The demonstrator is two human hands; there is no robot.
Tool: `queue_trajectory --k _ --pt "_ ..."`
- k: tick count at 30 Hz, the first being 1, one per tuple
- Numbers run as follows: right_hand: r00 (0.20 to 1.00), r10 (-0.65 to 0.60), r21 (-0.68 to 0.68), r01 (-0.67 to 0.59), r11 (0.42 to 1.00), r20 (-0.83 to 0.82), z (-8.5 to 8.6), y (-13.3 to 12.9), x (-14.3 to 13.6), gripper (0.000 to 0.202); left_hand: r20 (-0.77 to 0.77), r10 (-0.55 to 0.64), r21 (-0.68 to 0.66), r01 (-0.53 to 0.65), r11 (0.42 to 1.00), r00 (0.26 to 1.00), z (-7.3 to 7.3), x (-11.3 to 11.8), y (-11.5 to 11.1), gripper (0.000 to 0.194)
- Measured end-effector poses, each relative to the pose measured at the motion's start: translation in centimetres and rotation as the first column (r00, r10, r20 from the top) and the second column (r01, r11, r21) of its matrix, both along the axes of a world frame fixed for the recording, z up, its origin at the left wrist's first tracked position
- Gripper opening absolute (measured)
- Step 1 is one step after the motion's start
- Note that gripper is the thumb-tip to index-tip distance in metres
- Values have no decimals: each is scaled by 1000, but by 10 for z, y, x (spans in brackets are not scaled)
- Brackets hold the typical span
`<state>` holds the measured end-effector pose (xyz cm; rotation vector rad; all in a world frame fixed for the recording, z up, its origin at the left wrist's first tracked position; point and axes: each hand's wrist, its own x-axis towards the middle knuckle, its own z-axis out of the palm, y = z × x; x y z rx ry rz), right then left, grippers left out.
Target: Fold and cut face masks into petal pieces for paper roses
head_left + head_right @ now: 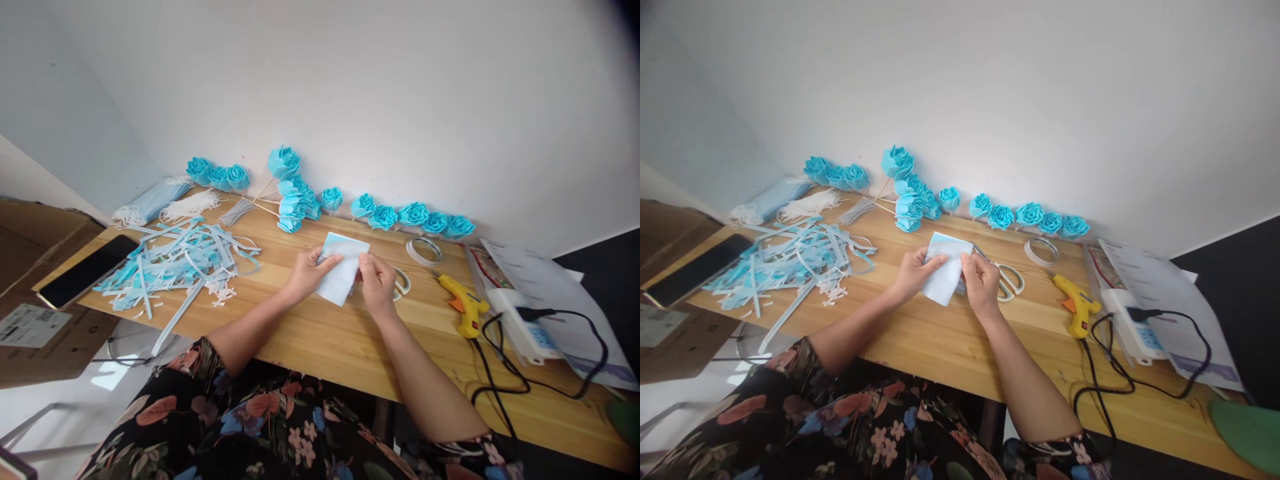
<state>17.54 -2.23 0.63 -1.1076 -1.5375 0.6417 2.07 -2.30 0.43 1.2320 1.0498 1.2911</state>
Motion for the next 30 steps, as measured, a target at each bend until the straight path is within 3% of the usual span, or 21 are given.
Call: queue_trajectory --k 4,8,13,17,22,26,30 --pt "993 -44 11 43 999 105 0 -2 -3 49 7 15 -1 -15 1000 1000 1 1 -1 45" --pt "994 -94 18 93 995 54 4 -4 -3 50 28 4 -10 -3 1000 1000 1 1 -1 45" --pt "998 19 -18 -17 1000 66 6 -2 -2 48 40 42 -24 -41 999 998 2 0 0 42" --pt "988 4 20 -7 1000 156 4 -2 -5 49 38 58 -41 -56 998 998 2 0 0 44" --pt "996 -63 1 63 998 66 6 -2 -4 48 63 52 -33 -50 998 997 2 -1 0 44" --pt "1000 9 -40 -8 999 29 6 -2 -3 47 99 81 -28 -78 997 992 2 -1 2 46" --pt "989 85 -35 -81 996 119 4 -4 -6 50 125 89 -24 -87 996 988 2 -1 2 45"
